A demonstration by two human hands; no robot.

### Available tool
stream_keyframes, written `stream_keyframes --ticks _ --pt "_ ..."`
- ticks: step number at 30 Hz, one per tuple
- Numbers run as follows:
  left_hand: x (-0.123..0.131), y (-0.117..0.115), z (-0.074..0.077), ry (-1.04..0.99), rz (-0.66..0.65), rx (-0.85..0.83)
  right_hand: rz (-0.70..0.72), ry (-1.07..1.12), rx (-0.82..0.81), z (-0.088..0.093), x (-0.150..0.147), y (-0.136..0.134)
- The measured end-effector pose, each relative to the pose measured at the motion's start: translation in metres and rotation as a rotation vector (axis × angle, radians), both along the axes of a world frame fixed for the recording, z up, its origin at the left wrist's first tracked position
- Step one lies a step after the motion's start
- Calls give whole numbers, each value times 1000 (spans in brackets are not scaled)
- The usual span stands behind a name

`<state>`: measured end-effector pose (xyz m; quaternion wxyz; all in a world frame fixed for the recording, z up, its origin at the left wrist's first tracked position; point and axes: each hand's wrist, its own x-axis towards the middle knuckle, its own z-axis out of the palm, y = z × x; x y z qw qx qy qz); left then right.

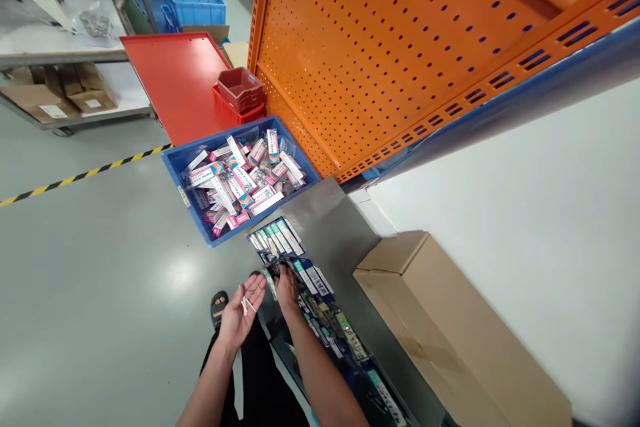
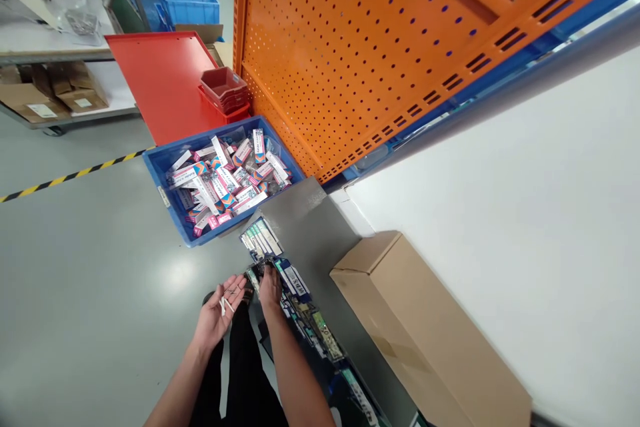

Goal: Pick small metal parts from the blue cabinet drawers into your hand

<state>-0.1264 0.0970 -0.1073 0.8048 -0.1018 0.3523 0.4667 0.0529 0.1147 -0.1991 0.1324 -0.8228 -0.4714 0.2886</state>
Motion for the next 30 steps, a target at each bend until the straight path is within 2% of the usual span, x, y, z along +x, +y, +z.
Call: stream_keyframes --ticks 7,14,18,23,30 --pt "-14 -8 -12 28 6 -13 -36 -23 -26 -17 8 5" --pt "-17 -16 -19 15 -7 1 -161 76 91 -15 7 -10" --pt "-11 -17 -20 14 -26 5 -299 189 199 -13 1 -20" --pt "-5 -14 -16 27 -44 -3 -561 375 285 -19 -8 -20" --pt "3 -8 -15 5 -51 -8 -848 698 240 -16 -13 -20"
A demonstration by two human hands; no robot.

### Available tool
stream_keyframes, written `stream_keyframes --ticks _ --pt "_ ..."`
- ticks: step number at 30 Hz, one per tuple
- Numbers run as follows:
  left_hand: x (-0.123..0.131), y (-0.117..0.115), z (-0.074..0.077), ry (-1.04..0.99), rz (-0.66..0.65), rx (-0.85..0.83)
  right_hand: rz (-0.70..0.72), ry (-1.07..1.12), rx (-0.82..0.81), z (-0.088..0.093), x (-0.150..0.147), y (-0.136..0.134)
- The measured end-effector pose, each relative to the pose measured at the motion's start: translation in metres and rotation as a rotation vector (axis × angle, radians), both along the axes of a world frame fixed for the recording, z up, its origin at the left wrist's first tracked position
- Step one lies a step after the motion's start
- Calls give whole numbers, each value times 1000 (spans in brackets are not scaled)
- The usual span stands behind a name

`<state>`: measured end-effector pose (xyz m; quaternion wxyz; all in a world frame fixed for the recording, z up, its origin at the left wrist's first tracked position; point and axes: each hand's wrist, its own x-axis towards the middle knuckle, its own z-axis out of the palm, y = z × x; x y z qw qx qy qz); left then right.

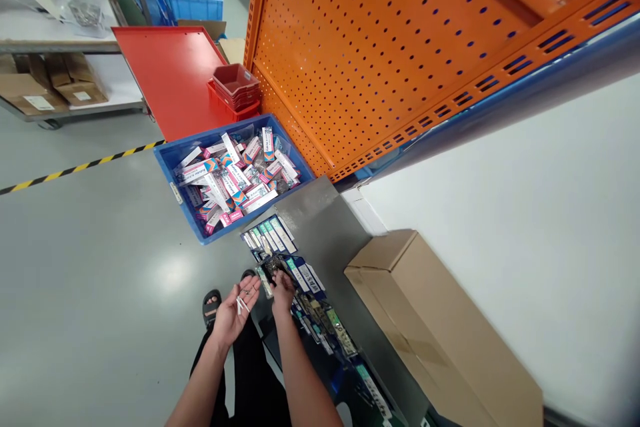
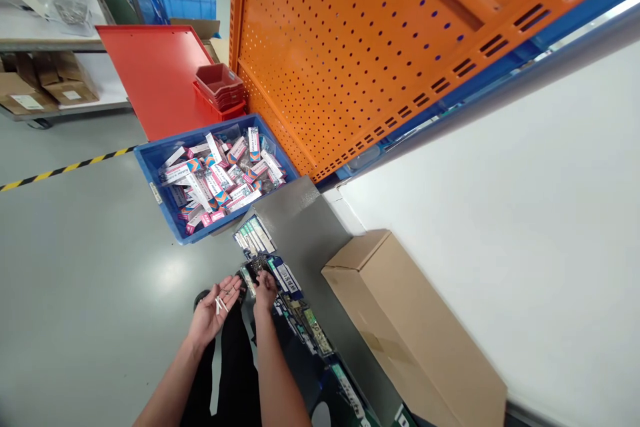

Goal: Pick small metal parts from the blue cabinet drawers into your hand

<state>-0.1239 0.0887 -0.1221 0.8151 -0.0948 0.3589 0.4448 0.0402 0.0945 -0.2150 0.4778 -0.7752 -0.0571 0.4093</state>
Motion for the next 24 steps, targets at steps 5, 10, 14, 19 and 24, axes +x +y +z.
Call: stream_keyframes --ticks 5,10,14,19,24 --pt "6 5 -3 -59 -4 -29 10 108 71 30 -7 -12" --pt "12 9 3 -84 -1 -71 214 61 209 91 -24 -22" --pt "12 7 8 -66 -1 -101 378 11 297 121 -35 -30" --pt "-8 -2 4 -1 51 -145 49 450 168 91 -41 -43" --pt "-50 -24 -11 105 165 -193 -52 725 77 47 -29 -32"
